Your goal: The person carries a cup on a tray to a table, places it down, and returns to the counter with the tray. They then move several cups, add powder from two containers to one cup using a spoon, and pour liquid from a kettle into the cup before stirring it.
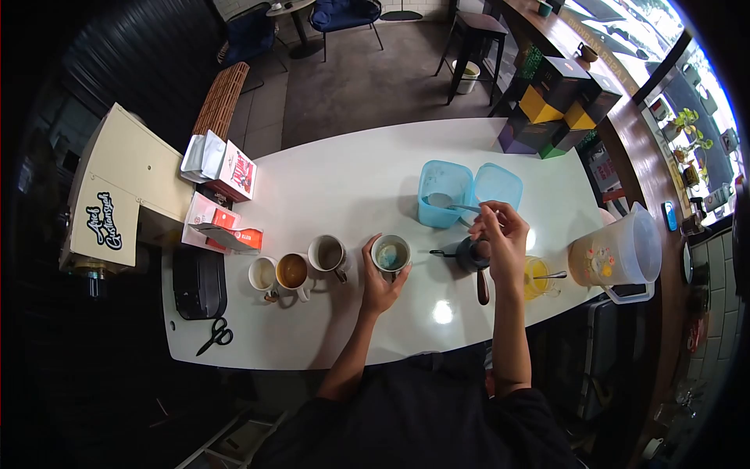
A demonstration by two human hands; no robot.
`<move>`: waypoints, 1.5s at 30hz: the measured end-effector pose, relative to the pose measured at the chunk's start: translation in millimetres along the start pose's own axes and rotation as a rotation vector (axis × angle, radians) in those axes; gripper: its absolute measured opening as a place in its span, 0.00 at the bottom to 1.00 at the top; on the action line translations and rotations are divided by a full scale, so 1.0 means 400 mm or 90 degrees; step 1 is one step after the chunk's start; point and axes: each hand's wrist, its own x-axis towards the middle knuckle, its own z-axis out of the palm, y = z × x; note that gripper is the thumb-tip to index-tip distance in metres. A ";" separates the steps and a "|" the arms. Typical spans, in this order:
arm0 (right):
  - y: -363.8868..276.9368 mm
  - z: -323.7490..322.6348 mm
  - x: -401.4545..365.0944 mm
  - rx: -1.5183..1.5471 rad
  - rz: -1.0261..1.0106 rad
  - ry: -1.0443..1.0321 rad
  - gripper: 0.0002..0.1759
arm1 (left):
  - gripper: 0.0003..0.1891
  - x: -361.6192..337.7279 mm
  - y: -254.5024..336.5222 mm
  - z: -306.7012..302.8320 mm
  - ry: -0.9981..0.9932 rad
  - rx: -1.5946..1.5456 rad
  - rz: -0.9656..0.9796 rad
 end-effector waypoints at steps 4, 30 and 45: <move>0.025 0.017 0.013 -0.007 0.019 -0.030 0.12 | 0.38 -0.002 -0.007 -0.001 0.002 -0.022 -0.024; 0.204 -0.108 -0.216 -0.733 0.027 -0.058 0.50 | 0.38 0.024 0.016 -0.027 -0.099 -0.001 -0.019; 0.215 -0.127 -0.223 -0.317 0.030 -0.016 0.49 | 0.40 0.014 0.020 -0.035 -0.243 -0.026 -0.026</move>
